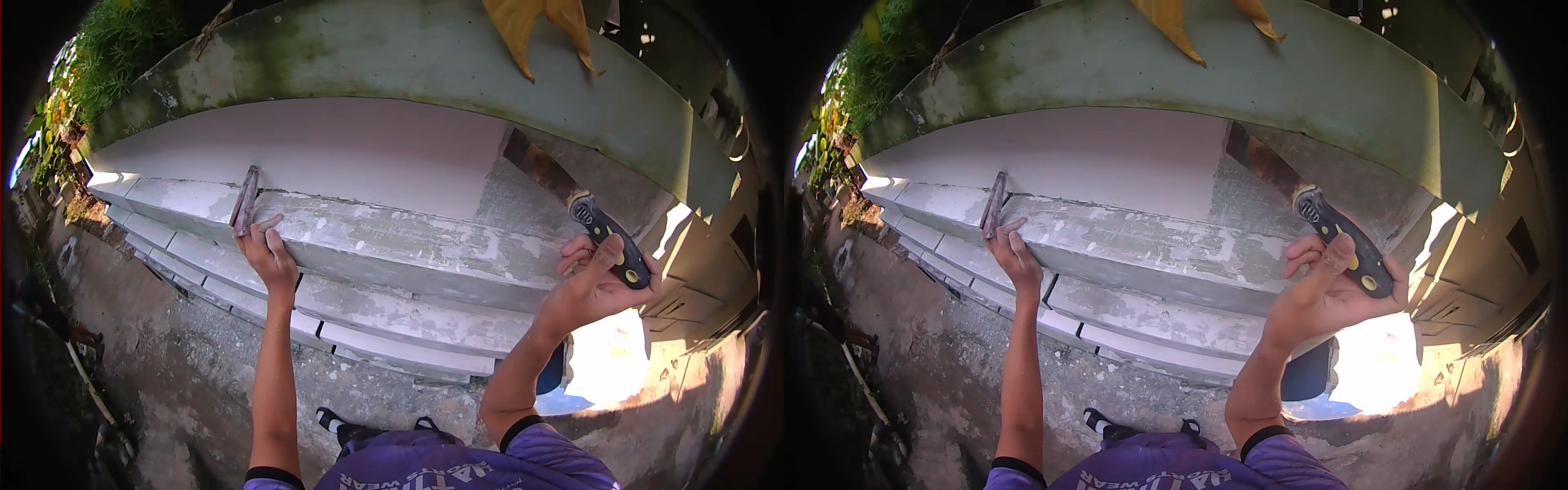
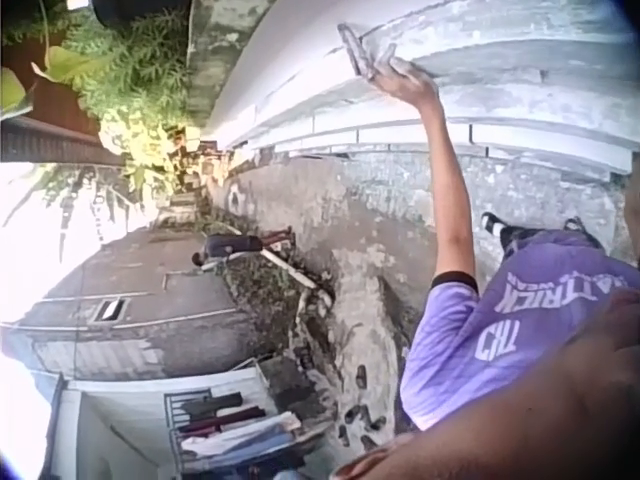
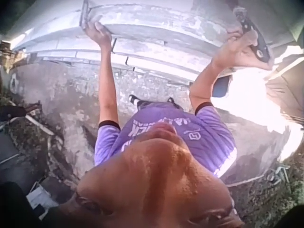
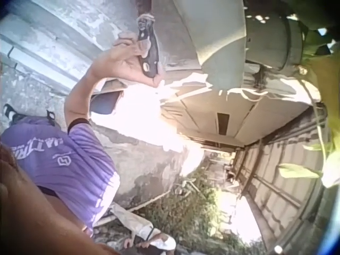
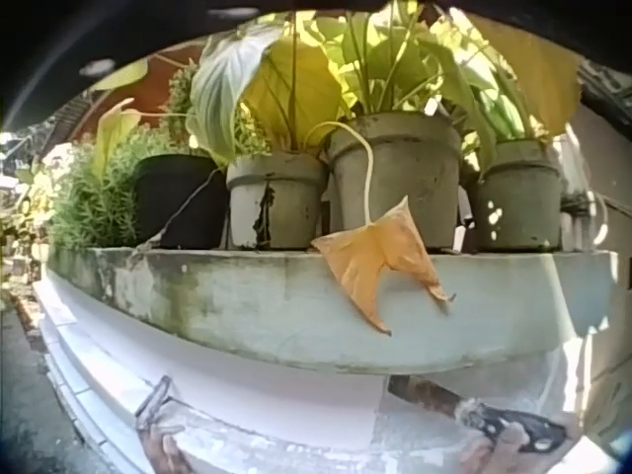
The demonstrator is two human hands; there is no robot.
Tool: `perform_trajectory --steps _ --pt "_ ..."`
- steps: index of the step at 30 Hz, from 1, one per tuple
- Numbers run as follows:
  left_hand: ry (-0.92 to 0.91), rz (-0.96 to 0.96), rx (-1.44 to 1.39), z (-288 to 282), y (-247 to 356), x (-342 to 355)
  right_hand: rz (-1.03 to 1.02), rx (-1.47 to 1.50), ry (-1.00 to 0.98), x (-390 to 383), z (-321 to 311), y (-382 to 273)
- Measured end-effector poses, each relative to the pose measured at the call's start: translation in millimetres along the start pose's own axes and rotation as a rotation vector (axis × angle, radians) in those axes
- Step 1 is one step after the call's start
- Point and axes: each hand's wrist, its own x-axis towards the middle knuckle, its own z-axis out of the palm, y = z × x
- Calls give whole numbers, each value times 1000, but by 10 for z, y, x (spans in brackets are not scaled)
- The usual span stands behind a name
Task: Applying putty or filler to a concrete wall using a putty knife and a hawk.
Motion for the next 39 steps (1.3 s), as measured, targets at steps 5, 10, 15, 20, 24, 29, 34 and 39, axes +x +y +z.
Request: perform_trajectory --steps 5,10,15,20,24,29,34,39 --pt "-5 -39 -12 16 62 11 7 31 -62 63 51 68" --pt "-13 -55 -4 -25 4 -19 -18 15 -15 180 -34 -53" --pt "-59 -66 -9 -19 68 23 -18 60 -106 172 46 89" --pt "-3 -52 -19 -21 52 -2 -2 44 -13 182 -118 -81" --pt "-12 -68 -13 -10 48 3 -8 71 -135 95 35 86" --pt "-5 -16 3 9 47 -14 -99 36 42 126 -99 -94" --pt "-5 -29 -6 14 51 -8 -29 61 -90 37 -6 111" --pt "-19 -40 12 35 51 4 -30 49 75 95 -191 45"
